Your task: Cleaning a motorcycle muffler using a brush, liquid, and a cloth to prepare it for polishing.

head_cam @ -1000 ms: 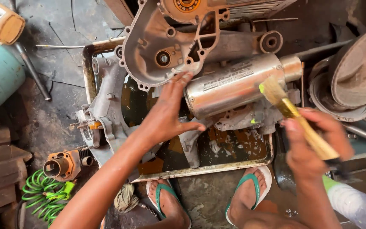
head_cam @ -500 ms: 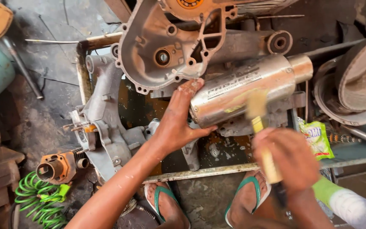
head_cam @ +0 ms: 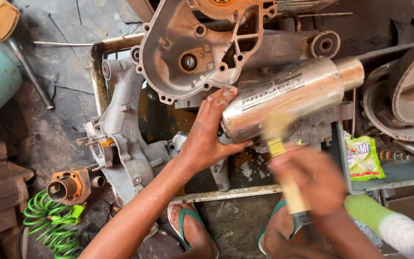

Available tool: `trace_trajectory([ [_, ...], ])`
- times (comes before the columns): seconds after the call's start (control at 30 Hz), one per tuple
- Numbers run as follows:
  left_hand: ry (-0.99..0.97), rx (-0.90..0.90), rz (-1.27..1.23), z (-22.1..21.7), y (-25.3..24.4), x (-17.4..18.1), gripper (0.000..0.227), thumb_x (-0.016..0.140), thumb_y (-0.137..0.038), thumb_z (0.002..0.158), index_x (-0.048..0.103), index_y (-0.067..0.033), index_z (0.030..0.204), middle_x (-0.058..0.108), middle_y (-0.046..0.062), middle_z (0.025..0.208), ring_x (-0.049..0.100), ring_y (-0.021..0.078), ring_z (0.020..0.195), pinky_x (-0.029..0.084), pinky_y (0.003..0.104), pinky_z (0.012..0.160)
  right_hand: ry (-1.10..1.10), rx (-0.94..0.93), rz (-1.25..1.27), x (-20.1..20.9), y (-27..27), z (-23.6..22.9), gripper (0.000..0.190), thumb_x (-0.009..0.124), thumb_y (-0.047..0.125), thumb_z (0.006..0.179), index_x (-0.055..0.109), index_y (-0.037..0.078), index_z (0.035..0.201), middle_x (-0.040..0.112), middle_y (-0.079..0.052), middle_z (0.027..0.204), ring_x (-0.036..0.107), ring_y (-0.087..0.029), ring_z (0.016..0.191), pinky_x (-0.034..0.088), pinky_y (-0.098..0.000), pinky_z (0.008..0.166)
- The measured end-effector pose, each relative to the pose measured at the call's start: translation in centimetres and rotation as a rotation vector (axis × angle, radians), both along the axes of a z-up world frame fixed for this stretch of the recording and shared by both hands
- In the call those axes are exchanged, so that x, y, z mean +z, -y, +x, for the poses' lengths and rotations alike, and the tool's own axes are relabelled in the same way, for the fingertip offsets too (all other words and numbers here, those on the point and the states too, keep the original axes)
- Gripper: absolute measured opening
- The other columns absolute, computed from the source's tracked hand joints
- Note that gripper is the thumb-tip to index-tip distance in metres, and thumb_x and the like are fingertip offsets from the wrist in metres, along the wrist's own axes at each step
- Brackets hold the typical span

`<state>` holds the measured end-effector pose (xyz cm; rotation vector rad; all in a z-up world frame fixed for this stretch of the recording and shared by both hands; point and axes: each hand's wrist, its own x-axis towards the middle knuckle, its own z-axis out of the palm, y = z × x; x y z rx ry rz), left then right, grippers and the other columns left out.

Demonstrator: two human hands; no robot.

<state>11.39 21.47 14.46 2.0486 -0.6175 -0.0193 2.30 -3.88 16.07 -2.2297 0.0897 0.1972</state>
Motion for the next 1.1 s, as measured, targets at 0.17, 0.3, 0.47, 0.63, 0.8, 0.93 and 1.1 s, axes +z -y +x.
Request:
trace_trajectory([
  [0.17,-0.046,-0.016,-0.009,-0.1,-0.1,0.2,0.106,0.094,-0.027,0.082,0.026,-0.0116,0.161,0.036,0.016,0.164,0.034,0.0369,0.155,0.032,0.053,0.128,0.796,0.418,-0.114,-0.8,1.1,2.2,0.008,0.074,0.012,0.090,0.071,0.008,0.096,0.072,-0.013,0.096,0.072,-0.025,0.088,0.062,-0.0356,0.080],
  [0.3,0.025,0.007,-0.003,-0.2,0.1,-0.2,0.100,0.090,-0.035,0.089,0.026,-0.0120,0.162,0.038,0.017,0.163,0.039,0.0395,0.152,0.037,0.056,0.124,1.010,0.104,-0.401,2.9,1.0,3.3,0.013,0.068,0.002,0.109,0.067,-0.011,0.113,0.073,-0.038,0.118,0.073,-0.049,0.104,0.061,-0.0533,0.091],
  [0.47,0.009,0.023,-0.025,-0.5,0.4,-0.4,0.102,0.093,-0.032,0.084,0.029,-0.0119,0.161,0.039,0.015,0.163,0.037,0.0375,0.155,0.035,0.054,0.126,0.822,0.424,-0.270,1.9,-1.6,1.9,0.014,0.075,0.017,0.096,0.072,0.014,0.108,0.072,-0.012,0.119,0.068,-0.027,0.111,0.057,-0.0363,0.091],
  [0.63,0.045,0.091,-0.027,-1.3,1.3,-0.7,0.099,0.094,-0.034,0.084,0.032,-0.0121,0.158,0.045,0.015,0.160,0.041,0.0365,0.151,0.037,0.053,0.125,0.705,0.325,-0.045,0.7,2.5,3.2,0.052,0.051,0.060,0.088,0.074,0.014,0.091,0.073,-0.006,0.093,0.070,-0.038,0.117,0.049,-0.0490,0.101],
  [0.8,0.078,0.146,0.025,-1.8,2.5,-0.6,0.108,0.099,-0.028,0.076,0.031,-0.0123,0.159,0.039,0.017,0.161,0.048,0.0397,0.133,0.042,0.055,0.114,0.621,0.277,-0.105,1.6,0.6,2.8,0.017,0.064,0.002,0.094,0.072,0.013,0.083,0.075,-0.011,0.104,0.072,-0.032,0.110,0.050,-0.0452,0.106],
  [0.93,0.058,0.155,0.015,-2.0,2.6,-0.9,0.110,0.098,-0.034,0.076,0.031,-0.0143,0.161,0.038,0.015,0.163,0.047,0.0381,0.137,0.045,0.054,0.116,0.576,0.242,0.017,2.3,0.1,3.2,0.016,0.071,0.016,0.091,0.074,0.003,0.101,0.077,-0.014,0.107,0.076,-0.026,0.094,0.063,-0.0376,0.088],
  [1.1,0.112,0.191,0.032,-2.6,2.8,-1.2,0.103,0.093,-0.037,0.087,0.025,-0.0201,0.163,0.039,0.017,0.160,0.047,0.0397,0.139,0.045,0.059,0.115,0.762,-0.282,0.282,2.8,1.7,7.3,0.025,0.057,0.010,0.122,0.044,-0.011,0.129,0.062,-0.038,0.116,0.071,-0.044,0.108,0.060,-0.0390,0.077],
])
